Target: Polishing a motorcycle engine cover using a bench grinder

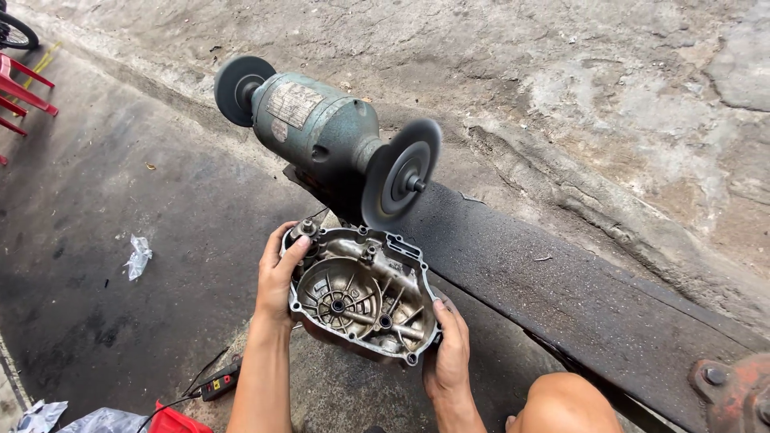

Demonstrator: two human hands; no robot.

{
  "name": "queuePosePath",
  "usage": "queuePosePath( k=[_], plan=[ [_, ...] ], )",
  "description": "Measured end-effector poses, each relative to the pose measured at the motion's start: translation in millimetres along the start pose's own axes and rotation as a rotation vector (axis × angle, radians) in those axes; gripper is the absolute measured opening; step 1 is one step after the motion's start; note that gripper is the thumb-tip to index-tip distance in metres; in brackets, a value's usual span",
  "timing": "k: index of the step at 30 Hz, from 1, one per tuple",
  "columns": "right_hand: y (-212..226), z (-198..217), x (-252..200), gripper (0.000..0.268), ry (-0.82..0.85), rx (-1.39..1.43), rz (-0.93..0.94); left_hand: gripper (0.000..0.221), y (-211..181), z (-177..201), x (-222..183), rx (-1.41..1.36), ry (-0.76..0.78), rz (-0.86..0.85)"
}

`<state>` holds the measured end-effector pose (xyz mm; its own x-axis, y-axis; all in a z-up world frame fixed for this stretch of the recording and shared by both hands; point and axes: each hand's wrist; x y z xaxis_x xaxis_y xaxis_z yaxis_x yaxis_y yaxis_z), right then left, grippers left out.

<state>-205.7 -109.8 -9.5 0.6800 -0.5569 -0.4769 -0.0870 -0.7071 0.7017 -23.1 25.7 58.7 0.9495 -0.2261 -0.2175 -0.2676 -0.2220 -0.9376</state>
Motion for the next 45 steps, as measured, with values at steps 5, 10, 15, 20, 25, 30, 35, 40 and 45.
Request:
queuePosePath(
  k=[5, 10, 15, 20, 25, 30, 35, 40, 45],
  plan=[
    [-23, 11, 8, 0.035, -0.027, 0.031, 0.083, 0.058, -2, -14, 0, 0.032, 0.023, 0.032],
    [-22, 6, 9, 0.031, -0.003, 0.029, 0.138, 0.055, -1, -9, 2, 0.024, 0.062, 0.004],
    [-15, -4, 21, 0.038, 0.036, -0.077, 0.066, 0.050, -5, -3, 2, 0.034, -0.027, -0.076],
    [-19, -10, 44, 0.029, 0.070, -0.072, 0.103, 0.049, -12, -6, 3, 0.033, -0.083, -0.148],
    [-24, -12, 42, 0.029, 0.033, -0.070, 0.073, 0.045, -16, -14, 6, 0.061, -0.072, -0.176],
    [-34, 9, 35, 0.032, -0.140, 0.094, 0.120, 0.050, -2, -41, 2, 0.121, -0.005, -0.050],
    [-31, 10, 41, 0.027, -0.081, -0.031, 0.140, 0.056, 6, -29, 7, 0.093, -0.019, -0.024],
    [-24, -2, 41, 0.026, 0.074, 0.026, 0.042, 0.058, 5, 0, 1, 0.057, -0.087, -0.077],
    [-23, -14, 50, 0.040, 0.135, -0.181, 0.080, 0.050, 7, 29, 0, -0.063, -0.102, -0.205]
  ],
)
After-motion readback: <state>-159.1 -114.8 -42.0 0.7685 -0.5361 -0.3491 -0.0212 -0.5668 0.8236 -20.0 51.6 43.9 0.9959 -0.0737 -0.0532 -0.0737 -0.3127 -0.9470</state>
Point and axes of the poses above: each hand's wrist, its own x-axis towards the middle knuckle, its own z-axis out of the back of the hand, y = z × x, and after that the axes turned 11 degrees about -x, right-handed
